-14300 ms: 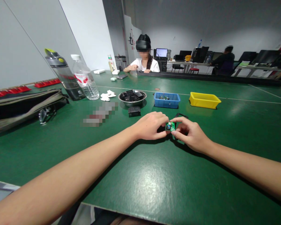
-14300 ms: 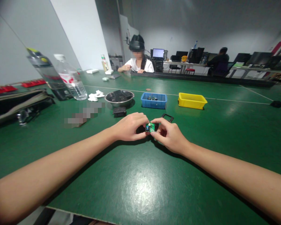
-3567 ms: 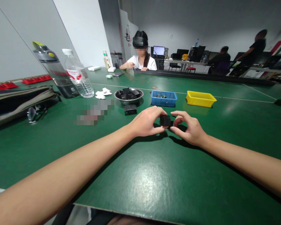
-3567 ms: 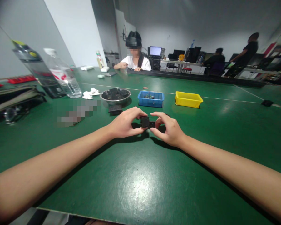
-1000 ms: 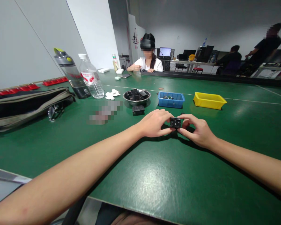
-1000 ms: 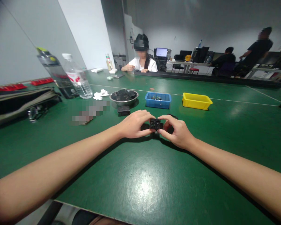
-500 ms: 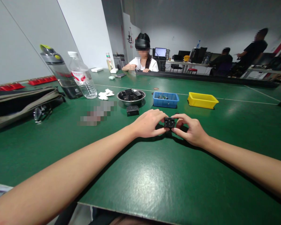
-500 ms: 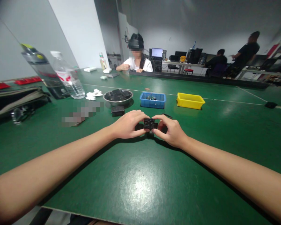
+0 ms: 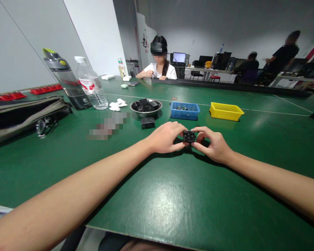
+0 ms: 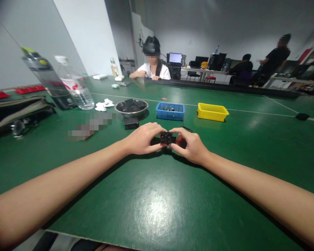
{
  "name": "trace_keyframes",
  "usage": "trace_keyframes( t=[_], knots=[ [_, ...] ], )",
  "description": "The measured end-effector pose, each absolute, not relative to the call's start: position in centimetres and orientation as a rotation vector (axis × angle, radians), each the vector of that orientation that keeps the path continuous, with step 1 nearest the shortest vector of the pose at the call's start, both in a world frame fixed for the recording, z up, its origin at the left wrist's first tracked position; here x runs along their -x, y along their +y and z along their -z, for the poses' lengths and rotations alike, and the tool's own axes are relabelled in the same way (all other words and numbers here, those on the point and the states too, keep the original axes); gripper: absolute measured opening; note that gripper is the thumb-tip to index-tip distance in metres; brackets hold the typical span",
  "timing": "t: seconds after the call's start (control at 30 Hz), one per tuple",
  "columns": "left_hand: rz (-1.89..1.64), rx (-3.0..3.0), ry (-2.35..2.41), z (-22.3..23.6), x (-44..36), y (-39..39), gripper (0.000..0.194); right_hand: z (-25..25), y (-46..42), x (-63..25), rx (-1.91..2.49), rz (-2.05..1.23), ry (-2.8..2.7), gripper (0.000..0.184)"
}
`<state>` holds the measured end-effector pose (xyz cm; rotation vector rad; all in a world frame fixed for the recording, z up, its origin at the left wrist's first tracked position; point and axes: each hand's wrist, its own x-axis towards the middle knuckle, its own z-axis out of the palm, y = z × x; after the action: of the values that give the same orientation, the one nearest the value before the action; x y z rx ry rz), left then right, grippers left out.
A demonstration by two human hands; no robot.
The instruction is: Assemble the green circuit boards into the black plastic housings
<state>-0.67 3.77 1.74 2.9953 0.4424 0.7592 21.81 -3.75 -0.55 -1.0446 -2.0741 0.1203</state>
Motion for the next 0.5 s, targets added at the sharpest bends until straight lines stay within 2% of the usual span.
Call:
trace_keyframes(
  t=[0.5],
  knots=[
    [-0.754,-2.993,0.456,-1.71,0.67,3.76,0.029,0.50,-3.73,-21.80,1.041,-0.116,-2.078,0.032]
  ],
)
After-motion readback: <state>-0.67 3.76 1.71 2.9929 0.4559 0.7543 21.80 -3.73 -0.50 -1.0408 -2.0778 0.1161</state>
